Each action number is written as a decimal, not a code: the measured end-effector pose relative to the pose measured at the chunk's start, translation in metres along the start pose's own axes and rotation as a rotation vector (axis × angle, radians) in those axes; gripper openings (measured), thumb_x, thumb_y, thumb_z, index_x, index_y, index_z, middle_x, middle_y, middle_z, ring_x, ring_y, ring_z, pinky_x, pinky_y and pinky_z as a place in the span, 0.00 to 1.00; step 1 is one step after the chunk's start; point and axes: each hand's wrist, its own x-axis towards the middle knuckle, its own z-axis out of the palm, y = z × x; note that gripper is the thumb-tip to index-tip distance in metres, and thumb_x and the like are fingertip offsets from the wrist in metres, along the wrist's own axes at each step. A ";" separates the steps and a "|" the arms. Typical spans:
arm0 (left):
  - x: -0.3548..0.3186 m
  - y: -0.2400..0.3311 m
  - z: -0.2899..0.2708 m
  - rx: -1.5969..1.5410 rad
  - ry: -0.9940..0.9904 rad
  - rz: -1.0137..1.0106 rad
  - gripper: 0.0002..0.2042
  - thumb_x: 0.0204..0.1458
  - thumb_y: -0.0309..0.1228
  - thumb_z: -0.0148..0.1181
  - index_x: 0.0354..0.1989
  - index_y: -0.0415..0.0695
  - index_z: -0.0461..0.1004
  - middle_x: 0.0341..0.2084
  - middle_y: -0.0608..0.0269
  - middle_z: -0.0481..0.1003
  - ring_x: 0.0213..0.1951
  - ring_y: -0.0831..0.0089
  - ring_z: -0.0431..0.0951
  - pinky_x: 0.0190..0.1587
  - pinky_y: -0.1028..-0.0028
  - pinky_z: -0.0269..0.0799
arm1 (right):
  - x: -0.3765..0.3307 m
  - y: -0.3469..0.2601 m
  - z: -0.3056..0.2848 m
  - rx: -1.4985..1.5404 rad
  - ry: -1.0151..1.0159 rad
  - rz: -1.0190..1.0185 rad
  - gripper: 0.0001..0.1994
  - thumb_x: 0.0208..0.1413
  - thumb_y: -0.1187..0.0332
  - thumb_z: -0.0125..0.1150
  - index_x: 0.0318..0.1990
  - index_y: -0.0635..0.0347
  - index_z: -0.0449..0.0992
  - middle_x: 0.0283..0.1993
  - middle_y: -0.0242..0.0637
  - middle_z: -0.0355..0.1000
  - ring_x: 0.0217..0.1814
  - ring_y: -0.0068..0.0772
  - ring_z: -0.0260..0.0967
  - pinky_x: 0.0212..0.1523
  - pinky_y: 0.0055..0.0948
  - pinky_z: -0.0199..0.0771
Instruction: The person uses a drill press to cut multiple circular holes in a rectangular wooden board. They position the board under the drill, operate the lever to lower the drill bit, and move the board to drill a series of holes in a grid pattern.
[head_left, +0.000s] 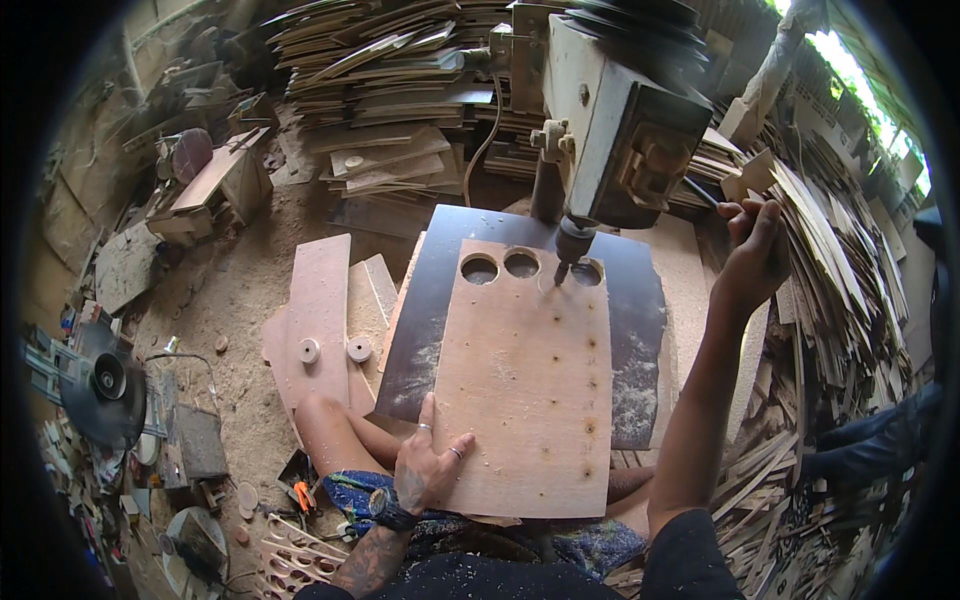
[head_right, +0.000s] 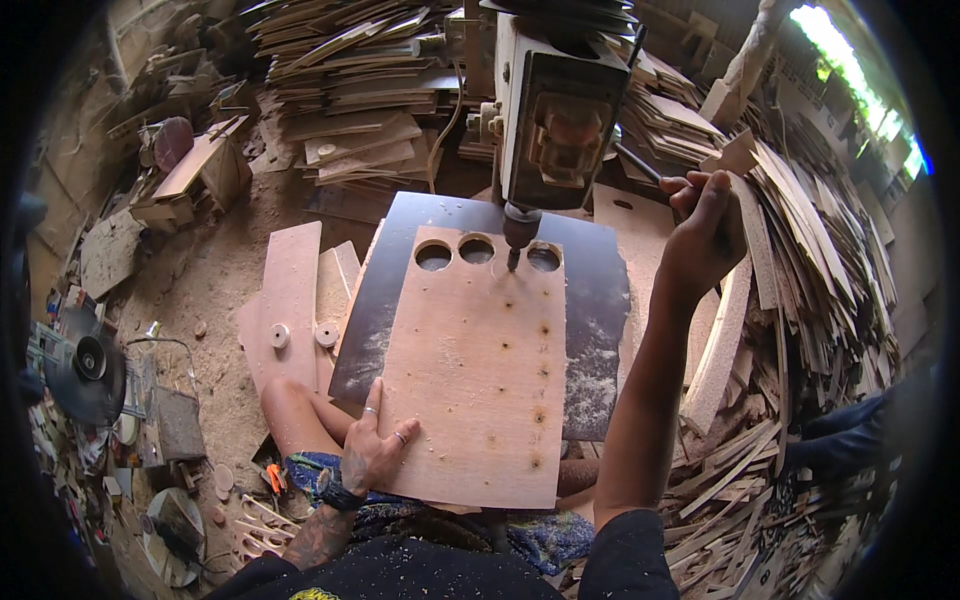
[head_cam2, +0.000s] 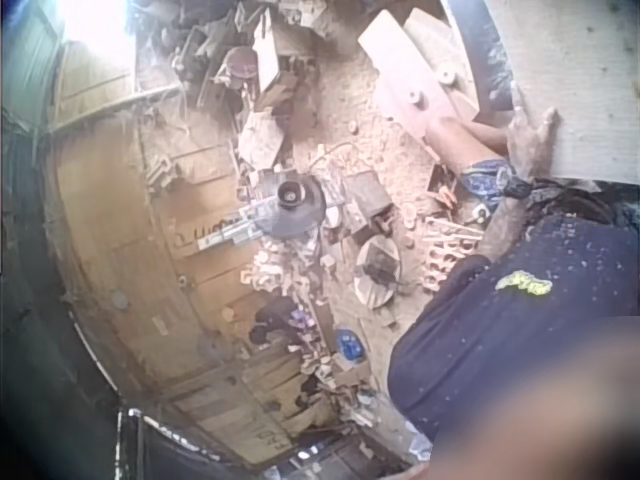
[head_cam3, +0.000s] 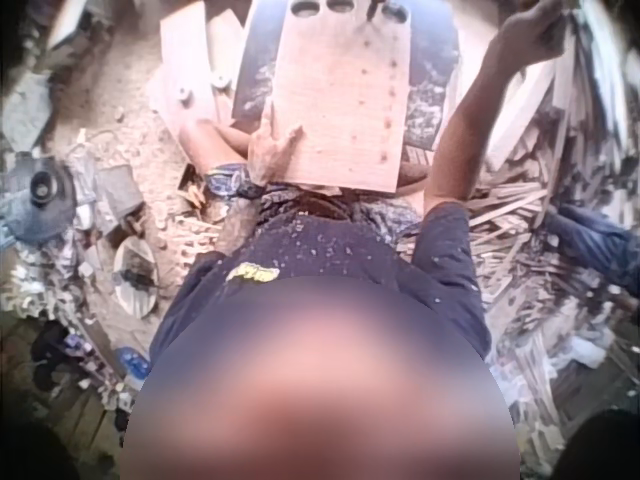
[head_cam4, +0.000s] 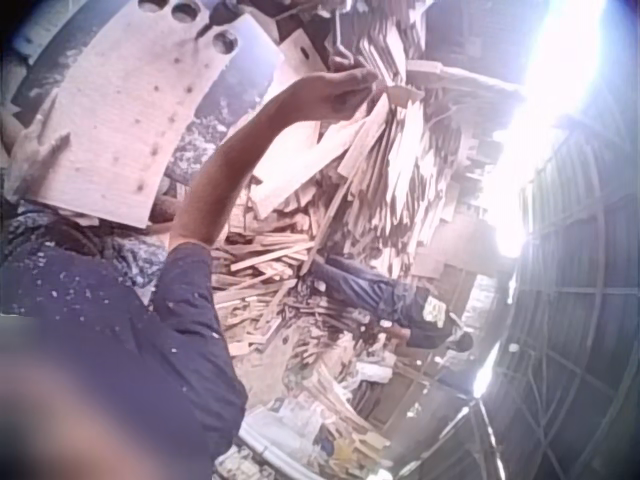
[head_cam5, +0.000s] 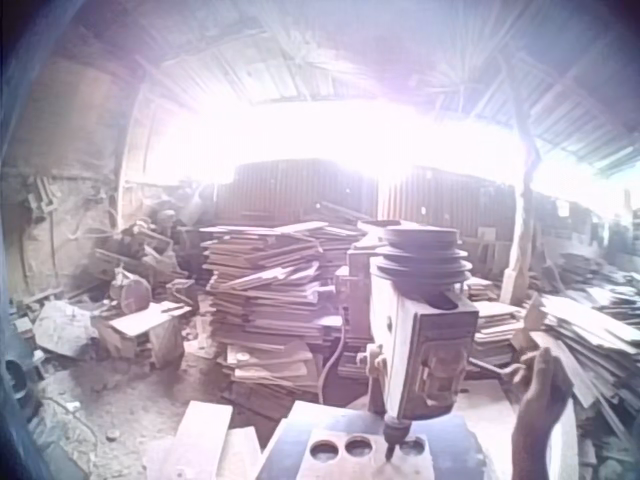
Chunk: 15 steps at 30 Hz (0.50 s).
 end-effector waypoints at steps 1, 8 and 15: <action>0.000 0.000 0.000 0.009 0.000 0.001 0.45 0.58 0.46 0.66 0.73 0.28 0.51 0.43 0.26 0.78 0.48 0.40 0.82 0.52 0.57 0.77 | -0.003 0.001 -0.001 -0.008 0.003 -0.016 0.19 0.74 0.62 0.47 0.35 0.67 0.78 0.24 0.36 0.76 0.31 0.26 0.77 0.35 0.23 0.72; -0.001 -0.003 0.001 0.003 0.003 0.015 0.45 0.57 0.46 0.66 0.73 0.28 0.51 0.42 0.27 0.79 0.47 0.41 0.83 0.51 0.58 0.77 | -0.021 0.010 -0.006 0.029 0.007 -0.037 0.20 0.76 0.62 0.44 0.36 0.67 0.77 0.31 0.42 0.79 0.34 0.24 0.76 0.37 0.19 0.73; 0.000 -0.005 0.002 -0.025 -0.013 -0.004 0.46 0.57 0.47 0.66 0.73 0.28 0.51 0.42 0.28 0.79 0.47 0.42 0.83 0.51 0.58 0.78 | -0.036 0.019 -0.011 0.012 0.017 -0.032 0.22 0.77 0.59 0.41 0.35 0.66 0.76 0.34 0.42 0.81 0.34 0.22 0.75 0.36 0.18 0.73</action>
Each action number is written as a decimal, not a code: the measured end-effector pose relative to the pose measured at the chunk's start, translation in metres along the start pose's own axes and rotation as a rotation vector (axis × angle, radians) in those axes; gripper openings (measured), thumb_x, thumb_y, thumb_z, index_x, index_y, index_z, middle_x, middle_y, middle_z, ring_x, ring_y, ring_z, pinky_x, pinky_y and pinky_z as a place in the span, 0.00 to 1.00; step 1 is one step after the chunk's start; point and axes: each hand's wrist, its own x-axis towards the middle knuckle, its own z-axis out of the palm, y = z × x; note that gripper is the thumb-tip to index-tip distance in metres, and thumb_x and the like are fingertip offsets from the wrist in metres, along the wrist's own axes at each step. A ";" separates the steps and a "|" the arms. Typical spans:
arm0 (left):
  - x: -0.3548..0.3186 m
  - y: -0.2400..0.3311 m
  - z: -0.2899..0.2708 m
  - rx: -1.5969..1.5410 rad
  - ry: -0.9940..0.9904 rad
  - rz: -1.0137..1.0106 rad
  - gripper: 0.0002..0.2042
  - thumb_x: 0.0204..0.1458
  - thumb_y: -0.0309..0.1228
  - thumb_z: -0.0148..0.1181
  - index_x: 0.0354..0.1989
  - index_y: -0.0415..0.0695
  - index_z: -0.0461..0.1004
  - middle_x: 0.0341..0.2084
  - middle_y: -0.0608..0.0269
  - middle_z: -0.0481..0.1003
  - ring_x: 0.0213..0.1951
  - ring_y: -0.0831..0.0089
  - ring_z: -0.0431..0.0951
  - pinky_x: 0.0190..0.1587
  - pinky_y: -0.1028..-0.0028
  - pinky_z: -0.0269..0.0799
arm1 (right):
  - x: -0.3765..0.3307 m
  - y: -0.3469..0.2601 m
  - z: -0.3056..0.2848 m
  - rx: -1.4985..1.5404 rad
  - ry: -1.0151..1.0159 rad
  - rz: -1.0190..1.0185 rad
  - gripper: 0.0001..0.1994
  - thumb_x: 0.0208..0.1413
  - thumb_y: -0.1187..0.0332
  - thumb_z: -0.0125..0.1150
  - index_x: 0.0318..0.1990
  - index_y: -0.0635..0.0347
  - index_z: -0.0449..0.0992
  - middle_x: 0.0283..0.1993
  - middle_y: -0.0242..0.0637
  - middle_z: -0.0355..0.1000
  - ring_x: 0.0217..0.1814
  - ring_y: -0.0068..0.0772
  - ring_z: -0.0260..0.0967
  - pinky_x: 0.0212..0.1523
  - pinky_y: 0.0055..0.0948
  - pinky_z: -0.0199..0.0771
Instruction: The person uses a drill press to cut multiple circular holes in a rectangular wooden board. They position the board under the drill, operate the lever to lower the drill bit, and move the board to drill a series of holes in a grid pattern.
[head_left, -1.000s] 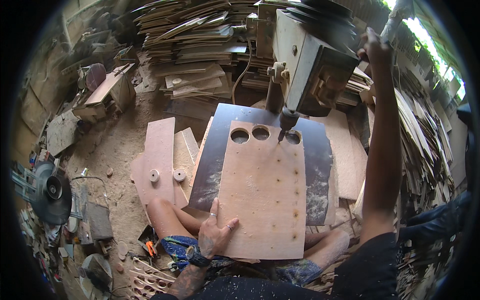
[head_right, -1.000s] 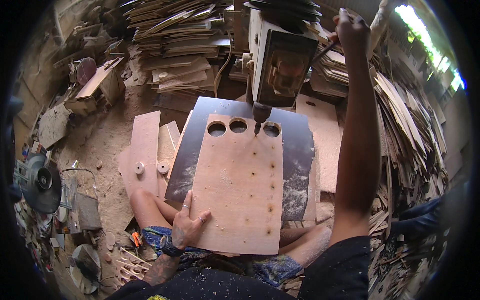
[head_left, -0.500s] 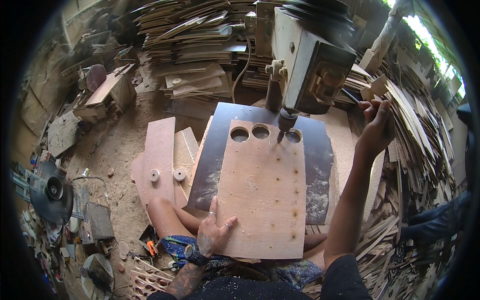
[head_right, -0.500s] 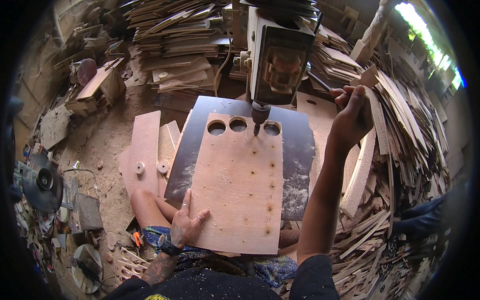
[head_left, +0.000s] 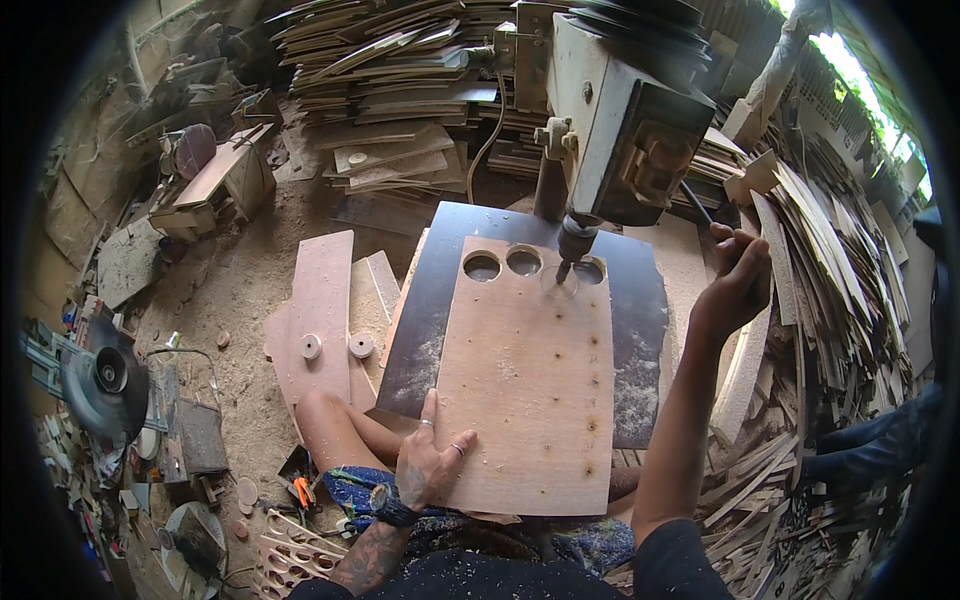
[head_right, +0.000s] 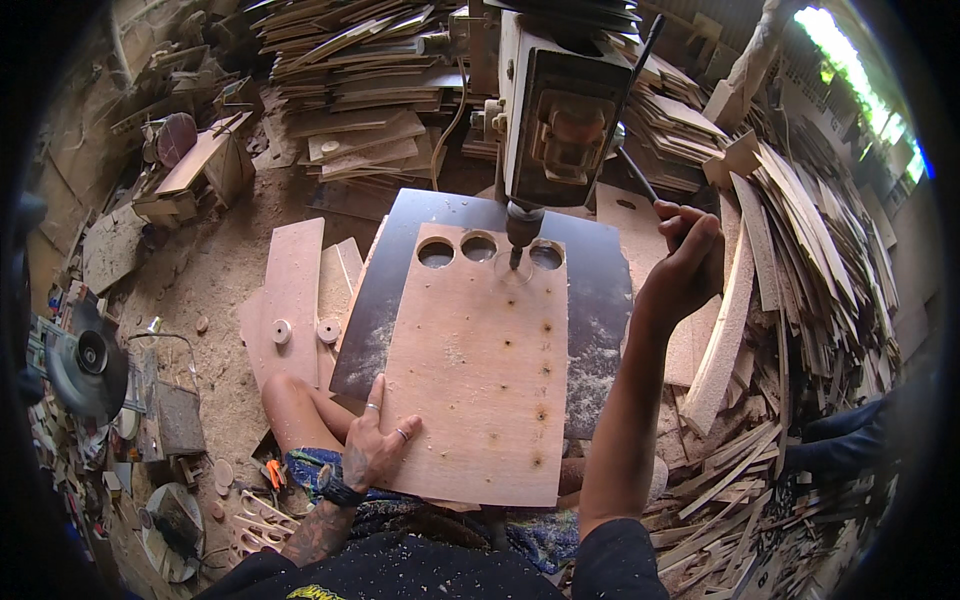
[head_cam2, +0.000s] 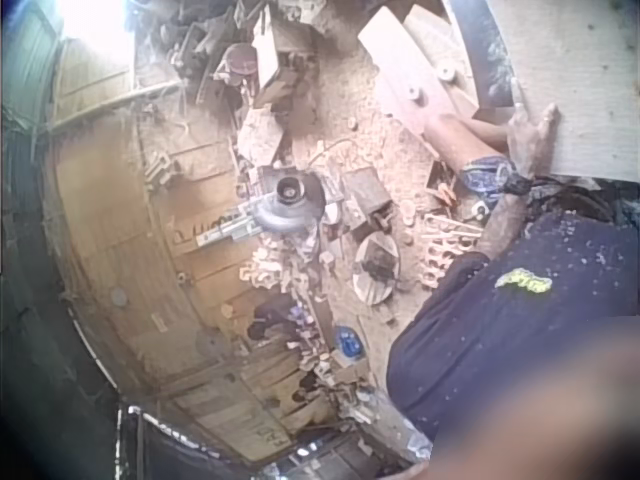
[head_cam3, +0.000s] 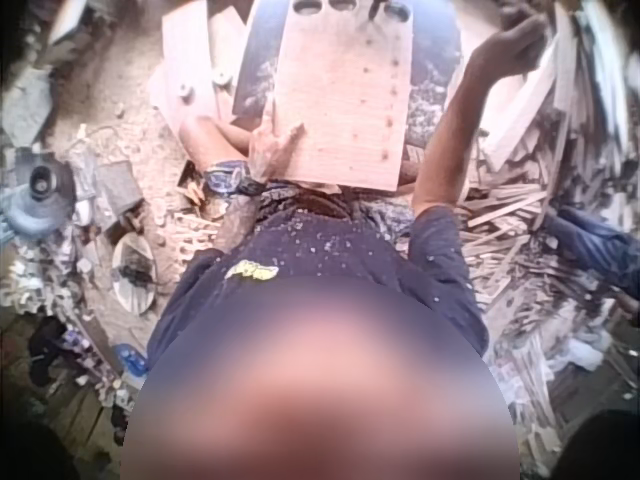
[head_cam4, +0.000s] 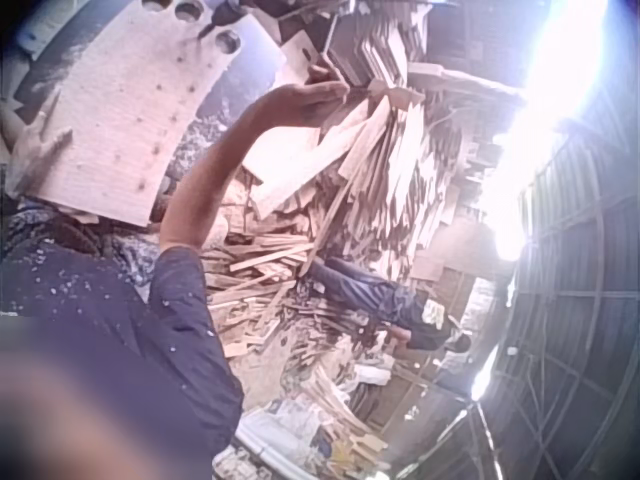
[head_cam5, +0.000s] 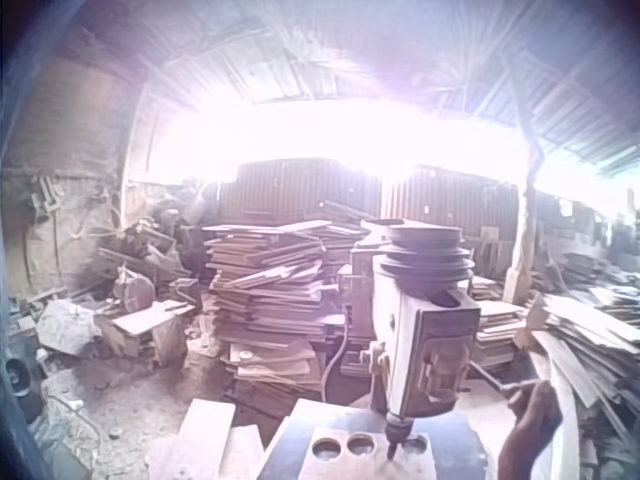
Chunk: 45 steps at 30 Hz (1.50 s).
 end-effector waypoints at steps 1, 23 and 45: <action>0.000 0.000 0.000 -0.005 0.007 0.011 0.46 0.57 0.47 0.67 0.73 0.28 0.51 0.42 0.28 0.79 0.47 0.42 0.84 0.50 0.58 0.78 | -0.002 0.002 0.000 0.000 0.004 -0.002 0.23 0.77 0.59 0.41 0.35 0.65 0.76 0.34 0.42 0.81 0.34 0.21 0.75 0.36 0.17 0.73; -0.003 0.004 0.002 -0.007 0.043 0.000 0.43 0.59 0.46 0.65 0.73 0.29 0.52 0.42 0.27 0.79 0.47 0.40 0.83 0.51 0.56 0.78 | 0.031 -0.005 0.008 0.004 -0.033 -0.056 0.20 0.75 0.60 0.47 0.38 0.67 0.78 0.23 0.36 0.74 0.32 0.30 0.79 0.38 0.27 0.74; -0.034 -0.081 -0.078 0.137 0.530 -0.085 0.40 0.59 0.43 0.66 0.73 0.32 0.55 0.59 0.30 0.73 0.60 0.48 0.76 0.62 0.62 0.71 | 0.267 0.029 0.156 -0.462 -0.558 0.335 0.19 0.66 0.45 0.54 0.40 0.50 0.79 0.28 0.27 0.77 0.23 0.22 0.75 0.23 0.29 0.71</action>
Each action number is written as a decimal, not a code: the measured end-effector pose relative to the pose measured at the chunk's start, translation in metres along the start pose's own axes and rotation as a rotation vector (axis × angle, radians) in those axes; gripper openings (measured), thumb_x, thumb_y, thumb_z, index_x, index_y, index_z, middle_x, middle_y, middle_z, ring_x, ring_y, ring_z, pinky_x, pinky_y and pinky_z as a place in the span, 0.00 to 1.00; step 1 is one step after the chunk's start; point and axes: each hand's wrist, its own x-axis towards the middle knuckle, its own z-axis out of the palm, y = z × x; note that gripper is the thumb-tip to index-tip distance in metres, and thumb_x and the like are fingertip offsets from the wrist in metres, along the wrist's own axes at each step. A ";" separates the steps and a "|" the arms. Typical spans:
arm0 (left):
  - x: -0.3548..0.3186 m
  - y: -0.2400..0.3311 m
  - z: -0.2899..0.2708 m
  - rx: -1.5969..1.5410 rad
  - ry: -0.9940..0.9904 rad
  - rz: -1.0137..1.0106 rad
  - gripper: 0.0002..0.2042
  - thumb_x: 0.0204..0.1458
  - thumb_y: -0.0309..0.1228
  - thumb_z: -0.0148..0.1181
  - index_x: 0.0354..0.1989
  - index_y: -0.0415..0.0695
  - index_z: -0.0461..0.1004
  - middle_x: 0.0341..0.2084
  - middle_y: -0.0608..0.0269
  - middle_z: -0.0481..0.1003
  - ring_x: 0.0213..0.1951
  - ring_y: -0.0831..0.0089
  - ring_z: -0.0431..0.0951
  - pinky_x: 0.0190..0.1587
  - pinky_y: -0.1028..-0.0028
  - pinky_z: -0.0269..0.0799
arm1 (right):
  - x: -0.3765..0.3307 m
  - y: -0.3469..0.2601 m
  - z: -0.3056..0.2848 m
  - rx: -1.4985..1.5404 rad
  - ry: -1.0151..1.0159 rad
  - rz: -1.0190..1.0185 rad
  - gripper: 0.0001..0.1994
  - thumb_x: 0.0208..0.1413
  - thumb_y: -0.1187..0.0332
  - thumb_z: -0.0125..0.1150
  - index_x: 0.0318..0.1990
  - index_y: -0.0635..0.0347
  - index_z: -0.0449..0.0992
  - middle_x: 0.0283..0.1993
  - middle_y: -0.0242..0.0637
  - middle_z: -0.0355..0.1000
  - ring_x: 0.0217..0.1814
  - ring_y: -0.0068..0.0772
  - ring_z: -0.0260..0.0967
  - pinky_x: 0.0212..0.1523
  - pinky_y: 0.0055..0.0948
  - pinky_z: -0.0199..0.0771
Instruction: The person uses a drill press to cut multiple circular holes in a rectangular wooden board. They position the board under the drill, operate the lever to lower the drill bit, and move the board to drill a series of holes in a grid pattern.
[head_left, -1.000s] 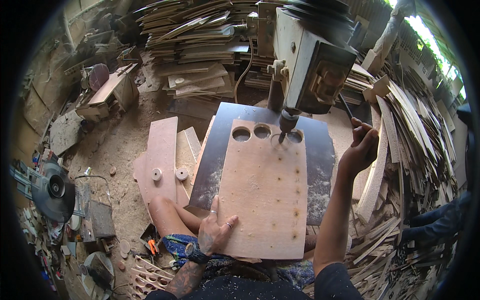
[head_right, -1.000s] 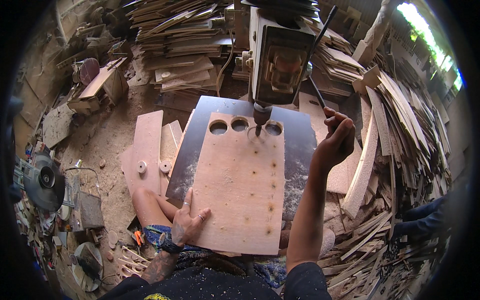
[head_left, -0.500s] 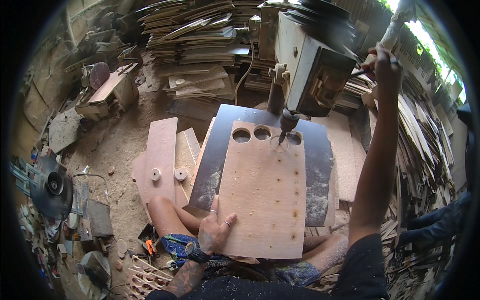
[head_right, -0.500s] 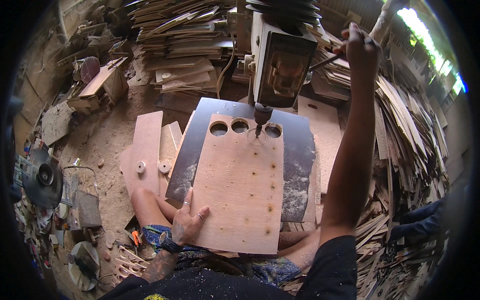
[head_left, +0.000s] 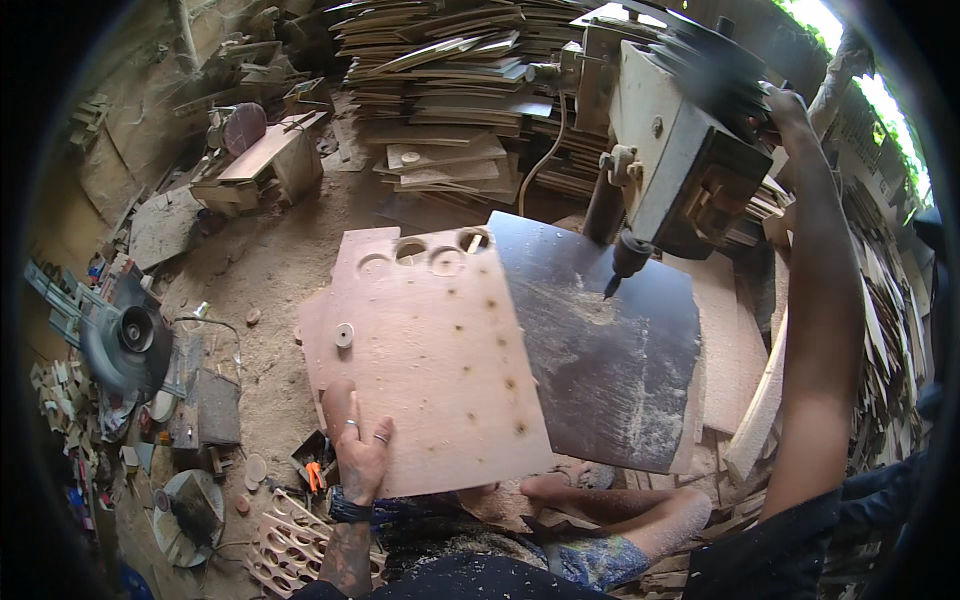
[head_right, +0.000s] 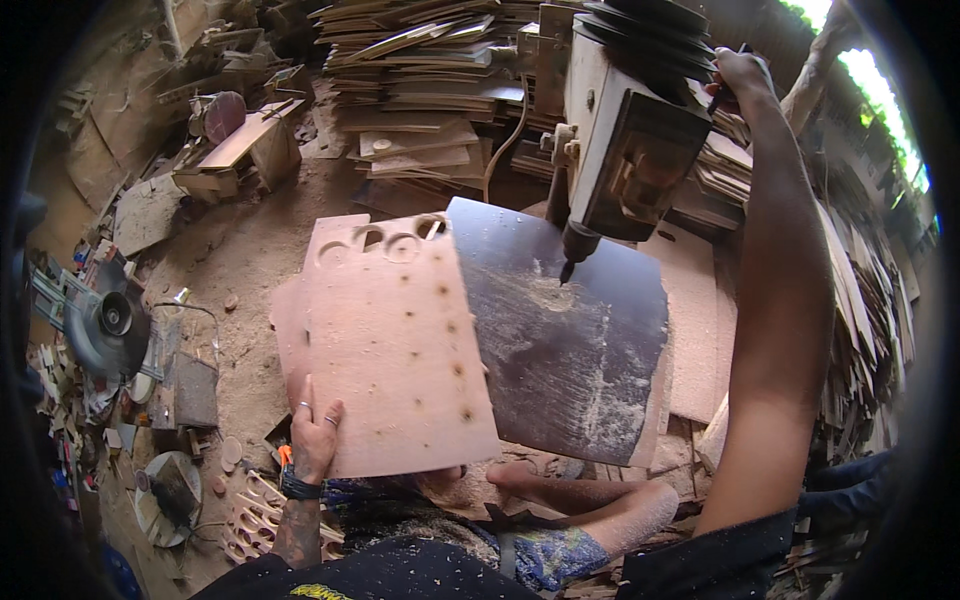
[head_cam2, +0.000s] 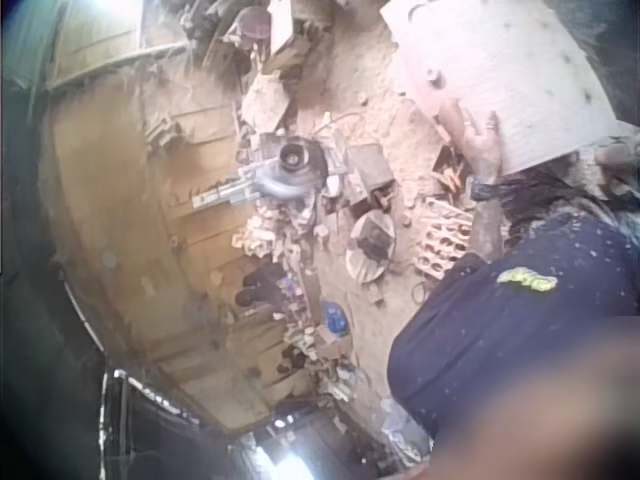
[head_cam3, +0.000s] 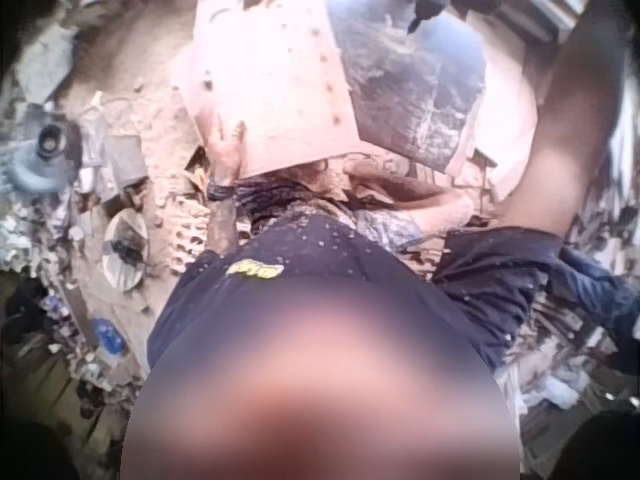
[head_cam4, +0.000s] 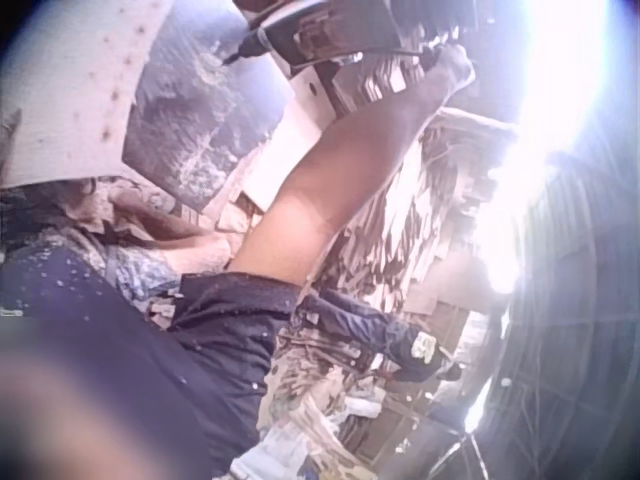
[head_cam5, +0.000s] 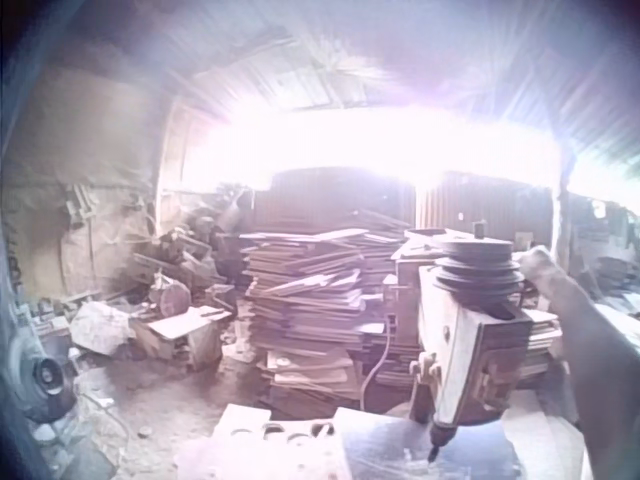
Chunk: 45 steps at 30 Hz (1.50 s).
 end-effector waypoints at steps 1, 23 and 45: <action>0.002 -0.006 -0.005 -0.099 0.032 -0.072 0.40 0.59 0.42 0.67 0.73 0.30 0.56 0.60 0.32 0.72 0.62 0.49 0.75 0.63 0.62 0.70 | 0.001 0.000 -0.001 -0.037 0.008 0.003 0.19 0.66 0.45 0.53 0.39 0.49 0.79 0.28 0.26 0.77 0.25 0.22 0.75 0.25 0.31 0.71; -0.041 0.012 0.023 -0.660 0.038 -0.046 0.42 0.59 0.26 0.66 0.76 0.31 0.44 0.67 0.44 0.64 0.66 0.60 0.68 0.69 0.63 0.62 | 0.009 0.006 -0.001 0.116 -0.079 0.010 0.15 0.66 0.50 0.56 0.40 0.51 0.77 0.30 0.28 0.74 0.25 0.26 0.74 0.24 0.29 0.76; 0.089 0.025 0.021 0.292 -0.035 0.887 0.38 0.42 0.53 0.78 0.61 0.48 0.74 0.53 0.53 0.76 0.58 0.50 0.75 0.63 0.55 0.69 | 0.039 0.018 0.004 0.105 -0.035 -0.027 0.14 0.66 0.52 0.57 0.46 0.52 0.76 0.34 0.30 0.76 0.29 0.25 0.77 0.24 0.30 0.74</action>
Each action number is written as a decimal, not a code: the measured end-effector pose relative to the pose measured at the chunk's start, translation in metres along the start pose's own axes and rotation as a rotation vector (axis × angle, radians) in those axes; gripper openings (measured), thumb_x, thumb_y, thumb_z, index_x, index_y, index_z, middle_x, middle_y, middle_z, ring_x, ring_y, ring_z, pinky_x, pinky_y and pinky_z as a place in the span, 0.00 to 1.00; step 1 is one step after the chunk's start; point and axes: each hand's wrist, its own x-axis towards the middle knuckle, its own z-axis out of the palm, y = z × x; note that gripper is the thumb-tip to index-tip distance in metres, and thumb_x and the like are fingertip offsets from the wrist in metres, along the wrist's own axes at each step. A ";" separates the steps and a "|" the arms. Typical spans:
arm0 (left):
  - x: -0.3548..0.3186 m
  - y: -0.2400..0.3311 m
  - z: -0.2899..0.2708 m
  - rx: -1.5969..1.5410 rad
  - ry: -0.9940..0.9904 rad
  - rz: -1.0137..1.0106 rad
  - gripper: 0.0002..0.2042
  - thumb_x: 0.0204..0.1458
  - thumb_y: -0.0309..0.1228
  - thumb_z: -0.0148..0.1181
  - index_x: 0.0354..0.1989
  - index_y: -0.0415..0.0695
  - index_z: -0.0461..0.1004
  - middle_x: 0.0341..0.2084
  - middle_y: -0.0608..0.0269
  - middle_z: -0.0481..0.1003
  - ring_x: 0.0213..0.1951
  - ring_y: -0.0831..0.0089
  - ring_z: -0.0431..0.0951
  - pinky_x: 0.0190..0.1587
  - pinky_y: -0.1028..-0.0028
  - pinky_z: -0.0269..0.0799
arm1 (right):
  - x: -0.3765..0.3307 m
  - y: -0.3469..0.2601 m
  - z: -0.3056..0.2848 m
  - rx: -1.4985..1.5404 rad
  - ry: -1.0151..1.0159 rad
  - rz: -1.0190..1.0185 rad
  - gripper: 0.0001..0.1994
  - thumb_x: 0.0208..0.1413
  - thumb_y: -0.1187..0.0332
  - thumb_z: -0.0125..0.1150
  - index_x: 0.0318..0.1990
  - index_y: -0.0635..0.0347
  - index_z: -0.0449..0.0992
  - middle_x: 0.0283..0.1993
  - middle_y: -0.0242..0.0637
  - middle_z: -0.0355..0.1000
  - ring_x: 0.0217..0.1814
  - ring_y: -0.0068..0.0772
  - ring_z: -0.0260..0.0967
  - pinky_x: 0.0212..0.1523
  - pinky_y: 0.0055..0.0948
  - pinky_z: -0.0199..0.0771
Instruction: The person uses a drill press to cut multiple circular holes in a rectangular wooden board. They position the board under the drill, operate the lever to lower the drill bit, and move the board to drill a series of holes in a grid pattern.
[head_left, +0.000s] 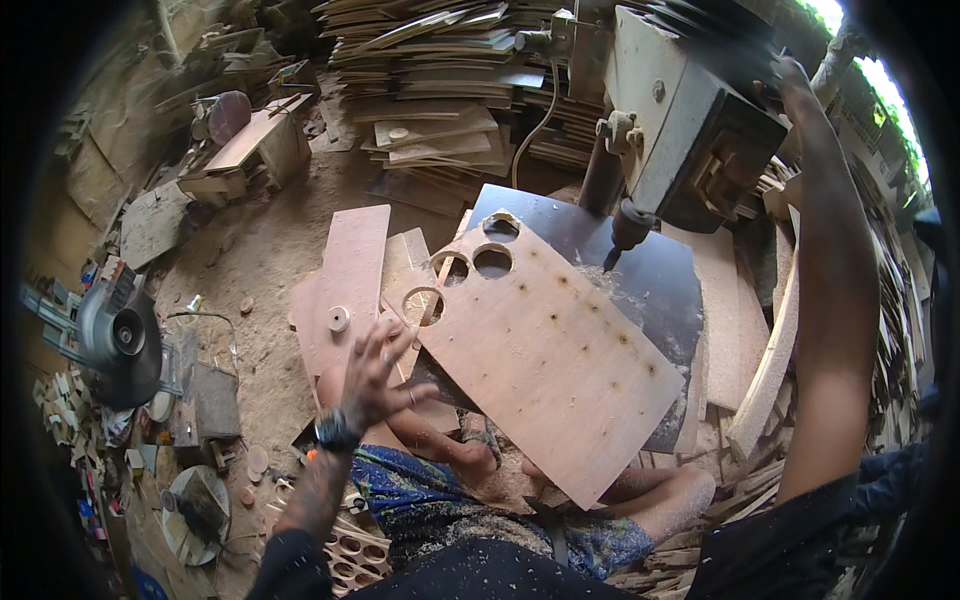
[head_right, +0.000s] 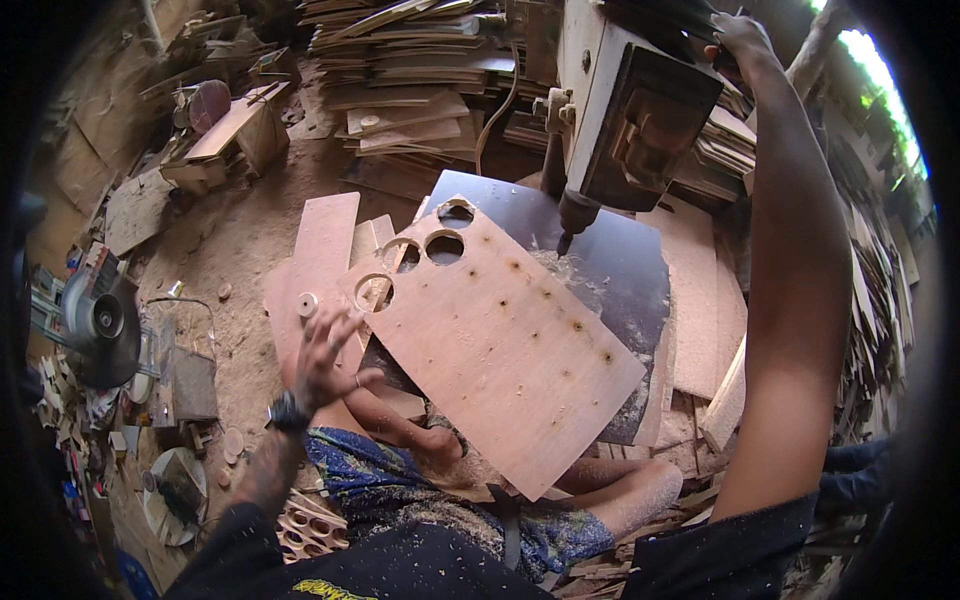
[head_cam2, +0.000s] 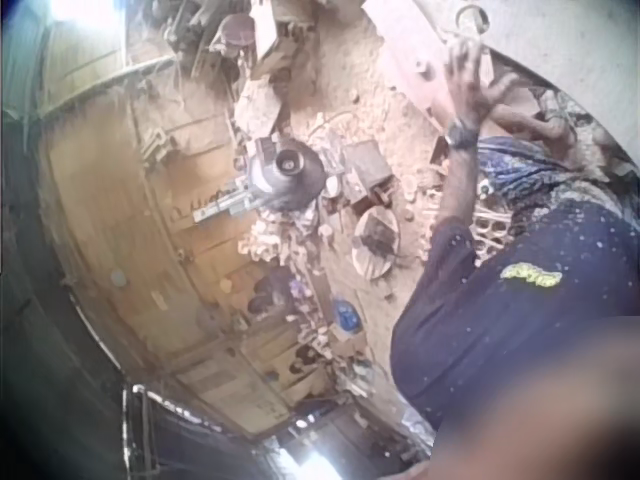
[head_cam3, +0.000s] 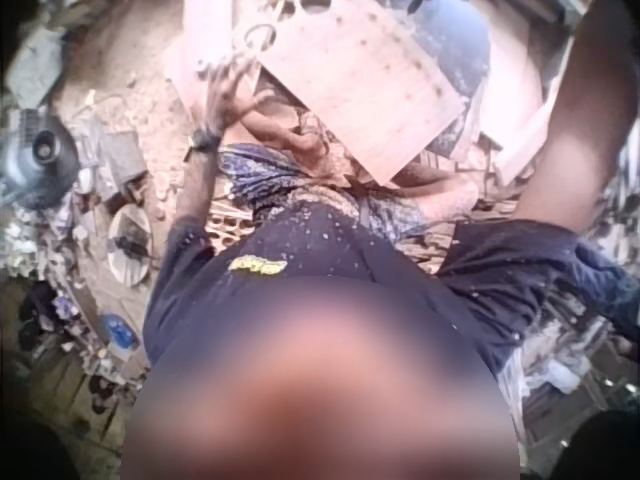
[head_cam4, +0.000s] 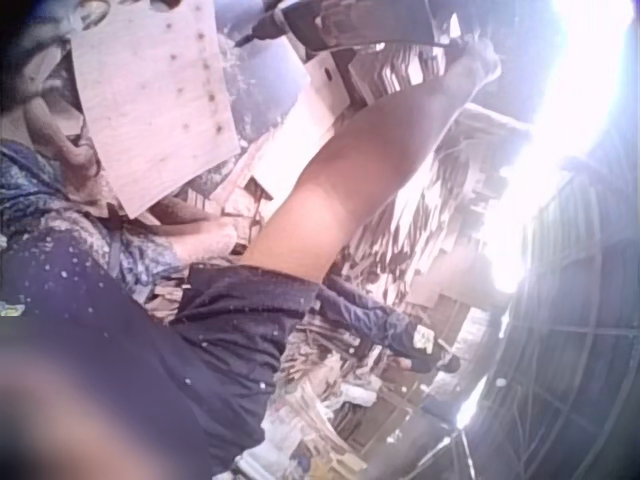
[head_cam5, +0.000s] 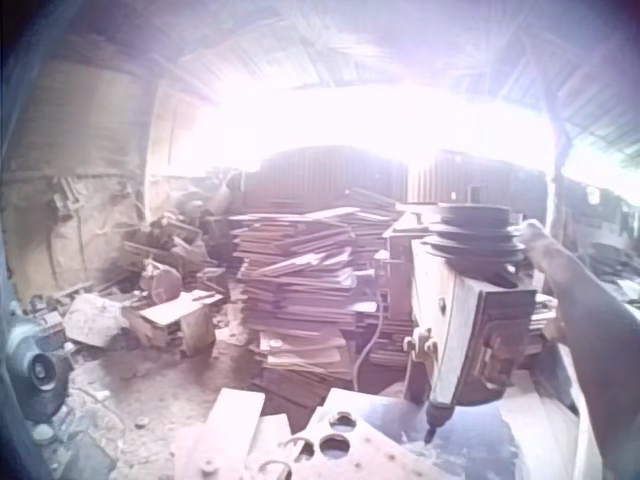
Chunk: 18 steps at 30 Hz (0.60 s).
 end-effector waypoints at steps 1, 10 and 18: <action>0.014 -0.016 0.001 -0.025 -0.043 0.056 0.38 0.40 0.53 0.79 0.60 0.48 0.75 0.53 0.54 0.76 0.59 0.50 0.74 0.66 0.54 0.66 | 0.000 0.000 0.001 -0.036 0.016 -0.008 0.14 0.66 0.52 0.57 0.46 0.52 0.76 0.34 0.29 0.76 0.29 0.25 0.76 0.24 0.29 0.74; 0.038 -0.015 0.037 -0.163 -0.182 0.173 0.29 0.36 0.58 0.78 0.39 0.47 0.82 0.34 0.62 0.78 0.48 0.60 0.79 0.69 0.48 0.62 | 0.021 0.009 -0.011 -0.036 -0.031 0.018 0.12 0.66 0.54 0.57 0.45 0.49 0.78 0.35 0.26 0.73 0.31 0.22 0.74 0.25 0.27 0.77; 0.023 0.102 0.083 -0.263 -0.153 0.007 0.27 0.45 0.57 0.73 0.42 0.47 0.81 0.38 0.62 0.76 0.50 0.58 0.76 0.67 0.55 0.58 | 0.018 0.009 0.000 -0.023 -0.010 -0.033 0.14 0.67 0.55 0.56 0.45 0.56 0.75 0.36 0.30 0.72 0.29 0.27 0.78 0.23 0.30 0.76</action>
